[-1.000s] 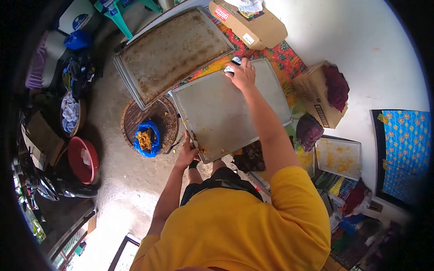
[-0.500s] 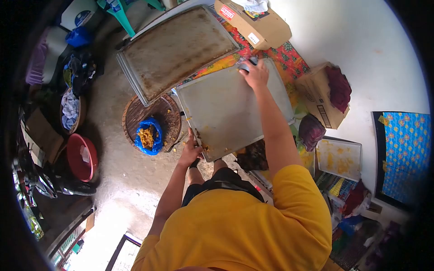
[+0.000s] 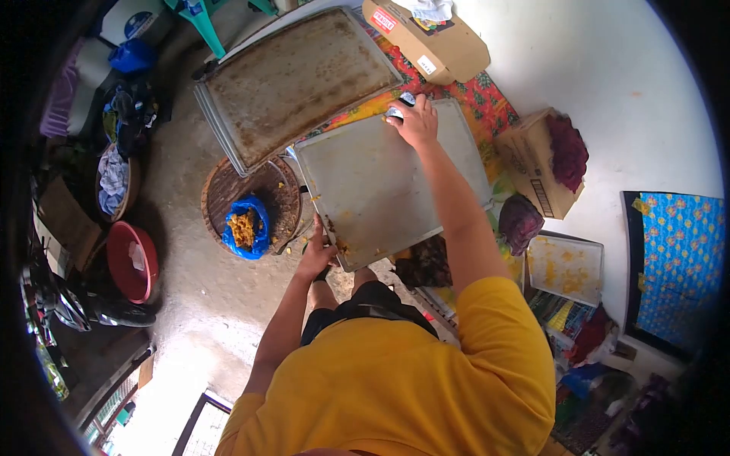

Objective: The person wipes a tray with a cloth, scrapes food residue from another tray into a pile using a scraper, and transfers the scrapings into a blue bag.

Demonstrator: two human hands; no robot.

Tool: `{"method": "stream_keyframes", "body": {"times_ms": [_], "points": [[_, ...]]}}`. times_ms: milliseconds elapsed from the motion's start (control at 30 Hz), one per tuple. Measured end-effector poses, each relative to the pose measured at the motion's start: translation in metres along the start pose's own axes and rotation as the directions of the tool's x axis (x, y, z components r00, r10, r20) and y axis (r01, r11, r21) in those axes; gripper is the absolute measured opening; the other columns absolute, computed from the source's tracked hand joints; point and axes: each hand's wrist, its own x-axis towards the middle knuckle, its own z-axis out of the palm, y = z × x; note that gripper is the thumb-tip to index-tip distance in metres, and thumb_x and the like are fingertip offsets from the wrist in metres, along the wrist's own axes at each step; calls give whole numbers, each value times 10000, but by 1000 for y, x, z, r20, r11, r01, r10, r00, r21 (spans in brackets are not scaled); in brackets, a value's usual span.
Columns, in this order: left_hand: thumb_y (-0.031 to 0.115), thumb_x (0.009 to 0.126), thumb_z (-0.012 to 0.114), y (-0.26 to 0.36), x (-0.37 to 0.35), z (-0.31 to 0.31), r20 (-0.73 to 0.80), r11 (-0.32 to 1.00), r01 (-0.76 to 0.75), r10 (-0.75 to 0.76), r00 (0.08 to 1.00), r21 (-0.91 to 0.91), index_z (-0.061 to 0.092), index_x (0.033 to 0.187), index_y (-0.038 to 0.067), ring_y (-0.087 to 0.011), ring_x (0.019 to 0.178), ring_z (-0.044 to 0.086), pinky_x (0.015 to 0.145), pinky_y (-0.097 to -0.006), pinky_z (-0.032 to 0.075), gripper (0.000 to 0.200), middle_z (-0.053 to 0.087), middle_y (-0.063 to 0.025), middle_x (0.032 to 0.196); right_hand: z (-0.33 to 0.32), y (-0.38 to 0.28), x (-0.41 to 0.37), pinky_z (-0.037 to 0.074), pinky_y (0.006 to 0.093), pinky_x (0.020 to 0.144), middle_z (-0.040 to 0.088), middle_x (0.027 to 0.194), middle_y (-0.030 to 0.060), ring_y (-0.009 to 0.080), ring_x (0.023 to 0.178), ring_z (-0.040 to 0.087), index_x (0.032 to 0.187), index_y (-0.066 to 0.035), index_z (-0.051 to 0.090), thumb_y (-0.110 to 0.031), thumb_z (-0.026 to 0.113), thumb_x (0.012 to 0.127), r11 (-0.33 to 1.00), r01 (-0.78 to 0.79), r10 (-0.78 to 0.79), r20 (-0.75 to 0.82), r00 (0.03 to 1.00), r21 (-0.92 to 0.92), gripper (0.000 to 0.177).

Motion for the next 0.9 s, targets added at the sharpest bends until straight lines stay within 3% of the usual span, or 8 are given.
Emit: {"method": "stream_keyframes", "body": {"times_ms": [67,167,267,467,600,733,800,900], "points": [[-57,727,508,2,0,0,-4,1000,-10,10,1000,-19,-143,1483,213,-206,598,615,496,-306,542,1033,581,-172,864,-5,12,2,409,414,839,471,1010,90,282,1007,488,1073,-362,642,-450,727,724,999,33,-34,19,999,43,370],[-64,722,505,-4,1,0,-12,999,-32,32,999,-15,-145,1482,222,-207,609,620,499,-311,546,1040,584,-166,853,2,25,1,409,418,851,476,1021,100,294,1018,490,1067,-354,647,-441,732,724,992,-126,126,-7,992,-16,364],[-69,721,502,-4,2,2,-24,1000,-17,16,1000,-22,-157,1479,229,-206,611,622,501,-311,548,1048,586,-164,851,-5,13,-9,418,430,843,481,1037,109,304,1015,500,1057,-344,654,-442,739,718,998,-57,57,-29,998,11,363],[-66,724,497,-6,2,-1,-12,1000,-14,15,1000,21,-170,1475,231,-212,594,624,506,-310,550,1048,590,-168,863,20,4,-11,438,448,805,490,1053,111,315,980,519,1048,-338,658,-446,757,699,986,-101,112,-85,990,130,378],[-57,726,500,-13,5,1,-27,1000,-25,24,999,-16,-159,1478,225,-214,584,622,506,-310,550,1039,591,-173,869,11,-84,-22,437,443,786,506,1000,105,309,943,525,1013,-318,669,-442,771,679,963,60,-35,-97,995,262,370],[-48,732,507,-5,1,0,-32,1000,-28,28,999,-13,-142,1483,212,-211,580,622,502,-304,544,1026,598,-174,882,12,-73,-21,427,430,756,504,992,94,303,946,517,1015,-305,677,-439,769,676,967,45,-16,-115,993,251,376],[-45,734,509,-3,1,3,-40,999,-37,36,999,-31,-134,1486,208,-207,583,624,499,-302,539,1021,603,-173,883,12,-51,-18,426,432,759,503,978,91,303,946,515,1012,-308,677,-448,765,673,984,-103,118,-100,988,144,377],[-24,738,521,7,-4,3,-39,1000,-29,29,999,0,-130,1479,118,-196,617,622,505,-296,523,996,625,-171,873,15,-74,-18,422,428,766,498,958,86,302,931,511,1011,-313,675,-461,758,677,975,32,-7,-114,994,222,374]]}}
